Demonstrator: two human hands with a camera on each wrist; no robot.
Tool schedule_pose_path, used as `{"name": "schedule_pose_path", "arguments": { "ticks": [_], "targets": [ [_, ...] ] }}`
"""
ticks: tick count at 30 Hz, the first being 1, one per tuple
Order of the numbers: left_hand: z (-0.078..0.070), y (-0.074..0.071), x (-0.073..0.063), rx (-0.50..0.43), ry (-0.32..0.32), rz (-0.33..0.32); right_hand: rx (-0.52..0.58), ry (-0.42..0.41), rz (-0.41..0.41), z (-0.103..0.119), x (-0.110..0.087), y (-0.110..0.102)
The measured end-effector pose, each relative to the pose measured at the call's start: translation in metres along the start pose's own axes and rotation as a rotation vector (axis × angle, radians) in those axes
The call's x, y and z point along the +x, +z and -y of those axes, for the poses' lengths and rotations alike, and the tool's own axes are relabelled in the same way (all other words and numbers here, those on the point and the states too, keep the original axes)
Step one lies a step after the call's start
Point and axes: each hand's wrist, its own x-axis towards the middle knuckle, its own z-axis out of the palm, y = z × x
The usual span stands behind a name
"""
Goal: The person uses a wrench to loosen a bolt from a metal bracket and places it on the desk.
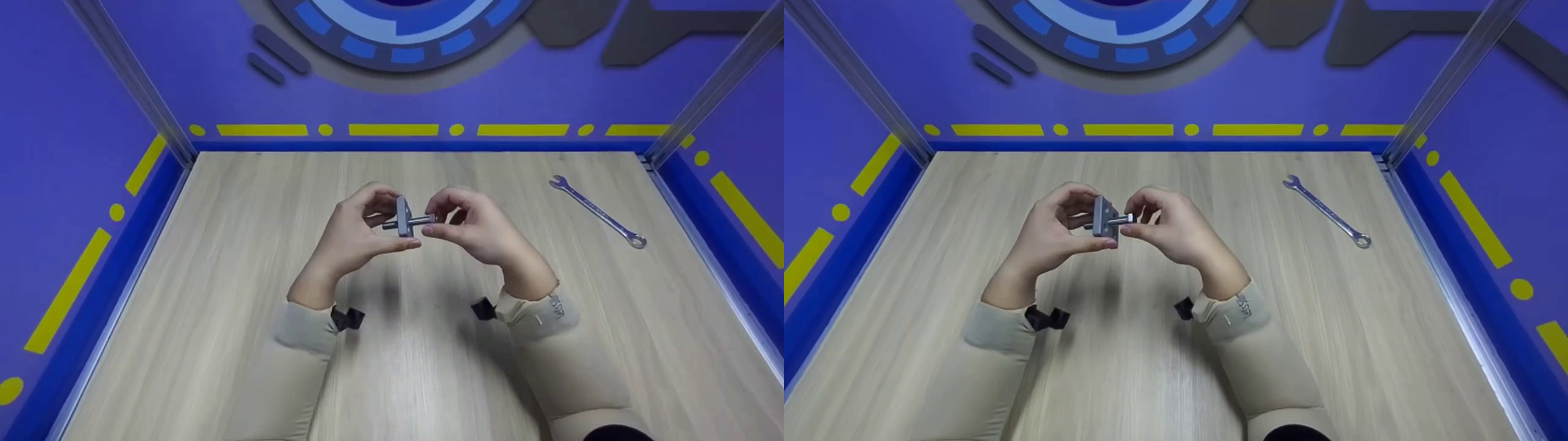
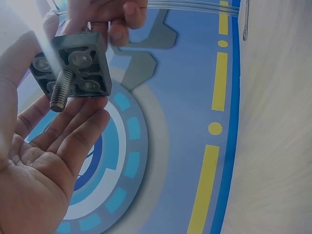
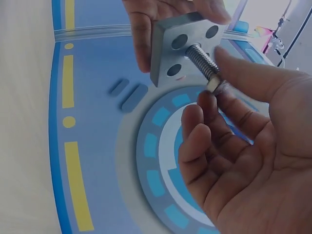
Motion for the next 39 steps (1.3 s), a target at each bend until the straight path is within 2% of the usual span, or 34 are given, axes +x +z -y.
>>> {"name": "schedule_pose_path", "arguments": {
  "ticks": [4,7,10,16,21,33,39],
  "targets": [
    [-0.0007,0.0001,0.0,-0.008,-0.002,0.005,0.002,-0.103,-0.008,-0.0001,0.0001,0.0007],
    [-0.0013,0.0001,-0.0002,-0.013,-0.002,0.002,0.002,-0.127,0.002,0.0006,-0.0005,-0.0012],
    [-0.0013,0.0,-0.0003,-0.007,0.003,-0.005,0.004,-0.08,0.003,0.0003,-0.0007,-0.0038],
    [-0.0019,0.0015,-0.0004,-0.005,0.031,-0.028,0.004,0.095,0.01,-0.0019,0.0031,-0.0018],
    [-0.0022,0.0027,-0.0002,-0.015,0.047,-0.051,0.046,0.128,0.029,-0.0019,0.005,0.0036],
    [-0.0018,0.0018,-0.0013,0.0,0.057,-0.055,0.02,0.022,0.021,0.0025,-0.0008,-0.0008],
    [-0.0019,0.0013,-0.0011,0.0,0.055,-0.071,-0.012,-0.127,-0.035,0.0003,-0.0025,0.0006]
  ]
}}
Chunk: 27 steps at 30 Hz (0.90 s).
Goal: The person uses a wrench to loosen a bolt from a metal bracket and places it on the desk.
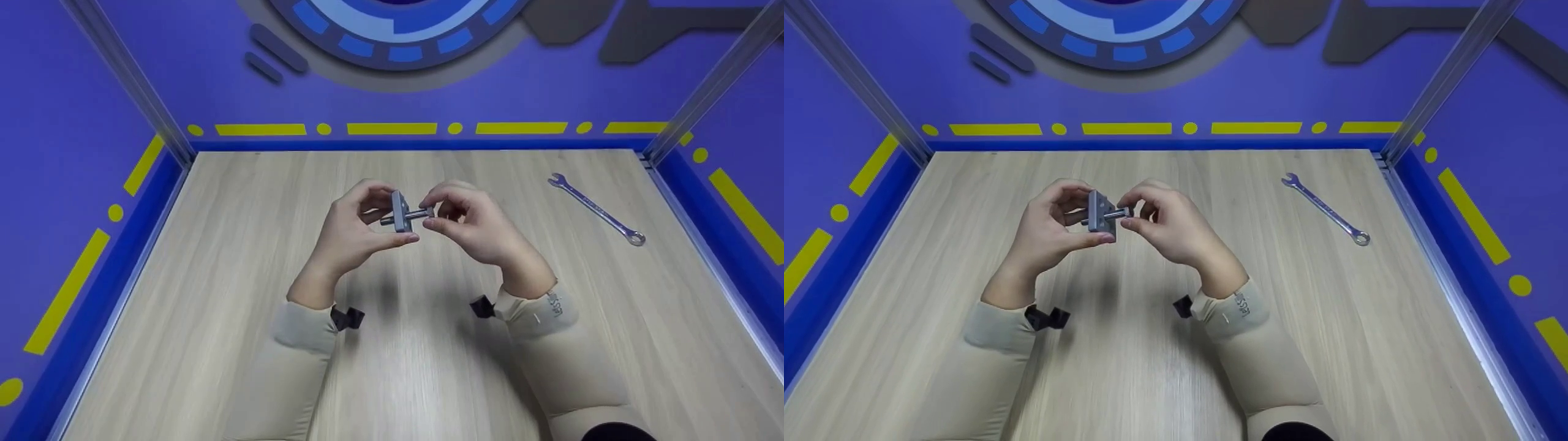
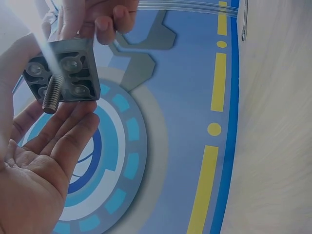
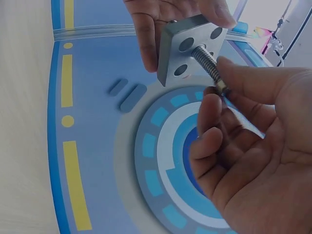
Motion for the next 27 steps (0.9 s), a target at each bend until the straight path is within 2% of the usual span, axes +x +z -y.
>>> {"name": "schedule_pose_path", "arguments": {
  "ticks": [5,9,16,22,27],
  "targets": [
    [-0.001,0.0,0.0,-0.02,0.0,-0.002,0.003,-0.134,-0.031,-0.001,0.0,0.0],
    [-0.001,0.0,0.0,-0.025,0.01,0.002,0.022,-0.143,-0.039,-0.002,0.0,-0.004],
    [-0.001,0.0,0.0,-0.041,0.027,-0.012,0.025,0.02,-0.061,-0.002,0.0,-0.006],
    [-0.001,0.002,-0.001,-0.035,0.026,-0.006,0.04,0.174,-0.029,-0.004,0.004,0.001],
    [-0.001,0.004,-0.001,-0.038,0.019,-0.006,0.048,0.194,-0.012,-0.002,0.004,0.003]
  ]
}}
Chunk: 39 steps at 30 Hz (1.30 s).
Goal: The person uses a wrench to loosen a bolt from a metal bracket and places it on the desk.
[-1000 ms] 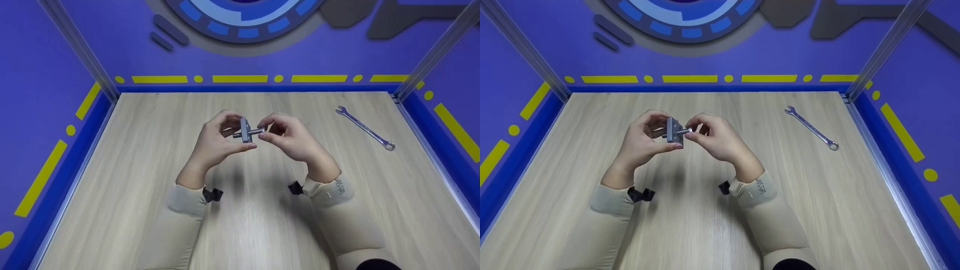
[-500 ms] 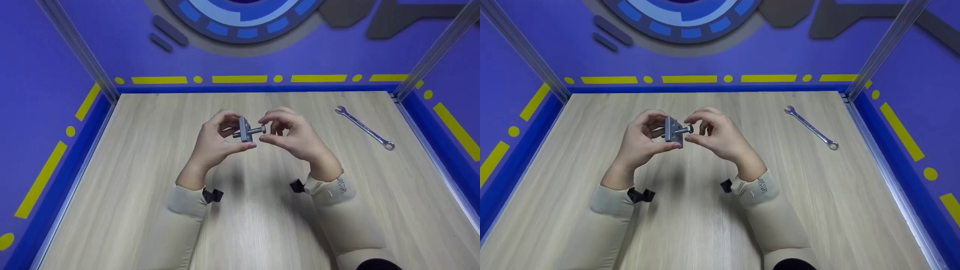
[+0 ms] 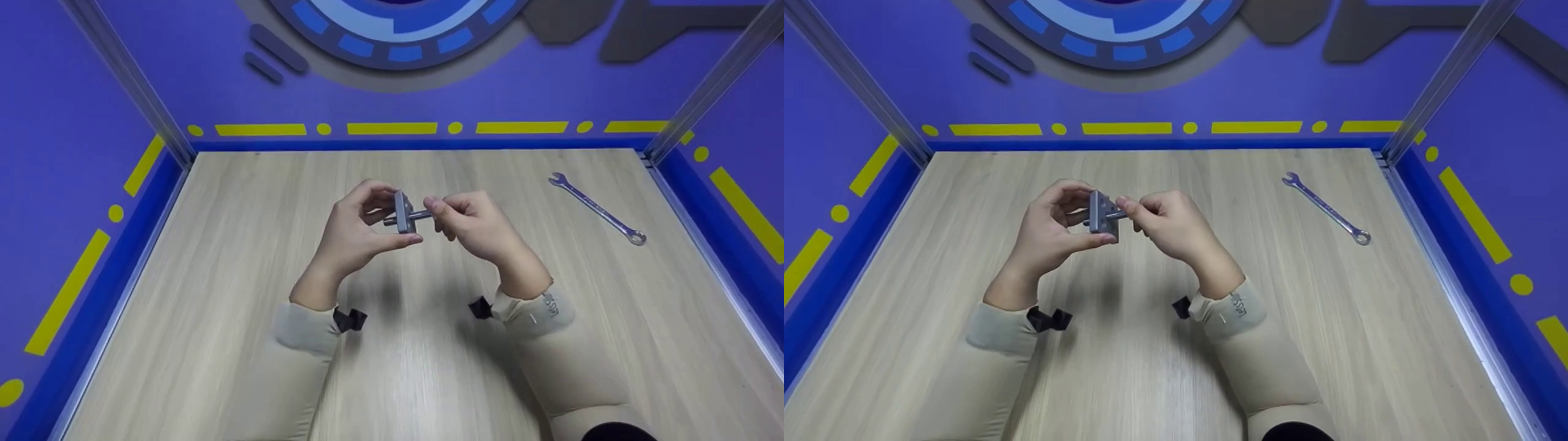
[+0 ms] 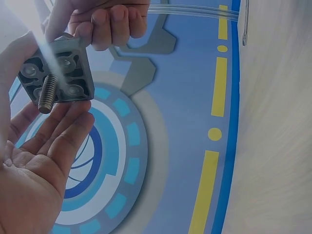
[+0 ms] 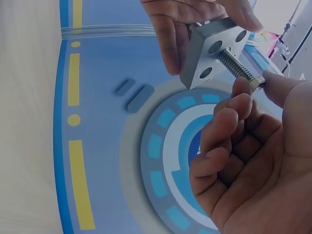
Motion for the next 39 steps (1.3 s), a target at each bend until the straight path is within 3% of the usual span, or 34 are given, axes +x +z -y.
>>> {"name": "schedule_pose_path", "arguments": {
  "ticks": [8,17,25,32,39],
  "targets": [
    [0.0,-0.002,0.0,0.014,0.008,-0.003,-0.037,-0.088,0.018,0.002,-0.002,-0.005],
    [0.002,-0.004,0.0,0.009,0.006,-0.002,-0.04,-0.235,-0.026,0.002,-0.004,-0.011],
    [0.0,-0.001,0.0,0.03,0.019,-0.005,-0.053,-0.107,-0.066,0.003,-0.004,-0.01],
    [-0.002,0.0,-0.001,0.027,0.001,-0.009,-0.031,0.018,-0.047,0.001,-0.001,-0.005],
    [-0.002,0.0,-0.001,0.026,-0.001,0.002,-0.036,-0.02,-0.011,0.001,-0.001,-0.005]
  ]
}}
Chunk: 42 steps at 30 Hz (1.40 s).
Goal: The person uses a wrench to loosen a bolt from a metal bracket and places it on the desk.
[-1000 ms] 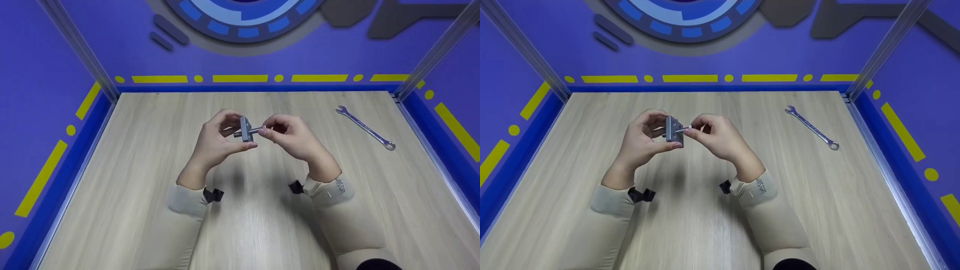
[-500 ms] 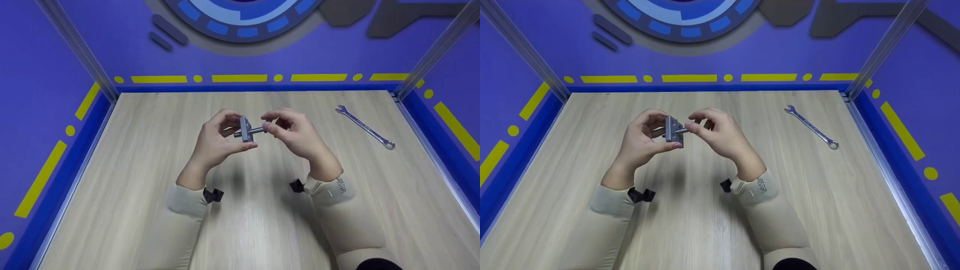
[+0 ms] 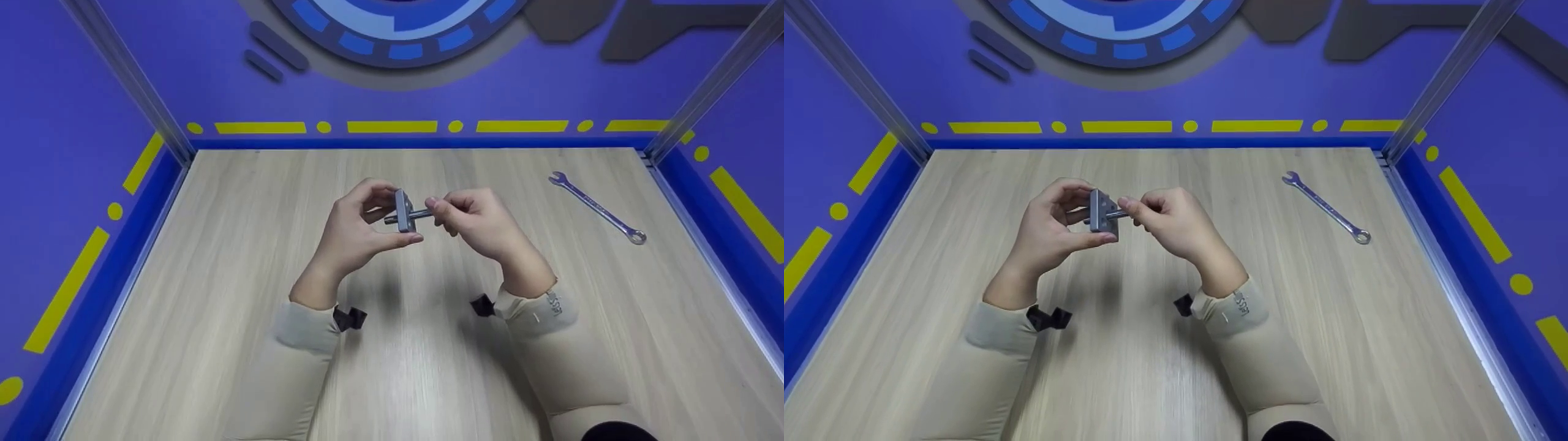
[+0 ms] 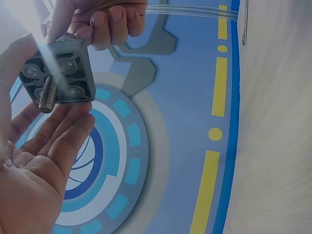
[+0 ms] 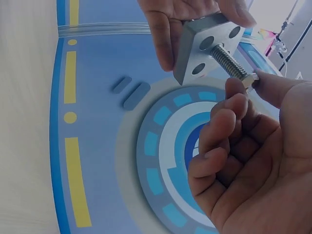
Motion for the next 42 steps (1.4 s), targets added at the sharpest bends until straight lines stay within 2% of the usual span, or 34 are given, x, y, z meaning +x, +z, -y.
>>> {"name": "schedule_pose_path", "arguments": {
  "ticks": [7,12,15,18,22,25,28,36,42],
  "targets": [
    [0.0,-0.002,-0.001,-0.002,0.014,0.004,0.037,-0.066,-0.002,0.002,-0.002,-0.006],
    [0.0,-0.002,-0.001,-0.013,0.008,0.016,0.054,-0.198,-0.029,0.001,-0.005,-0.008],
    [-0.001,-0.001,0.0,-0.02,0.005,0.023,0.063,-0.234,-0.032,0.001,-0.005,-0.009],
    [0.0,-0.002,-0.001,-0.013,0.009,0.021,0.036,-0.188,-0.024,0.002,-0.005,-0.009],
    [-0.001,-0.001,-0.001,-0.003,0.014,0.013,0.002,-0.054,-0.018,0.003,-0.004,-0.005],
    [-0.002,0.0,-0.002,-0.007,0.013,0.01,0.023,0.039,-0.014,0.002,-0.002,0.0],
    [-0.004,0.002,-0.002,-0.012,0.008,0.013,0.05,0.081,-0.002,0.002,-0.002,0.003],
    [-0.004,0.0,-0.001,0.0,0.023,0.003,0.045,-0.017,0.029,0.002,-0.003,0.001],
    [-0.002,-0.004,-0.001,0.004,0.029,0.001,0.068,-0.057,0.024,0.004,-0.004,-0.001]
  ]
}}
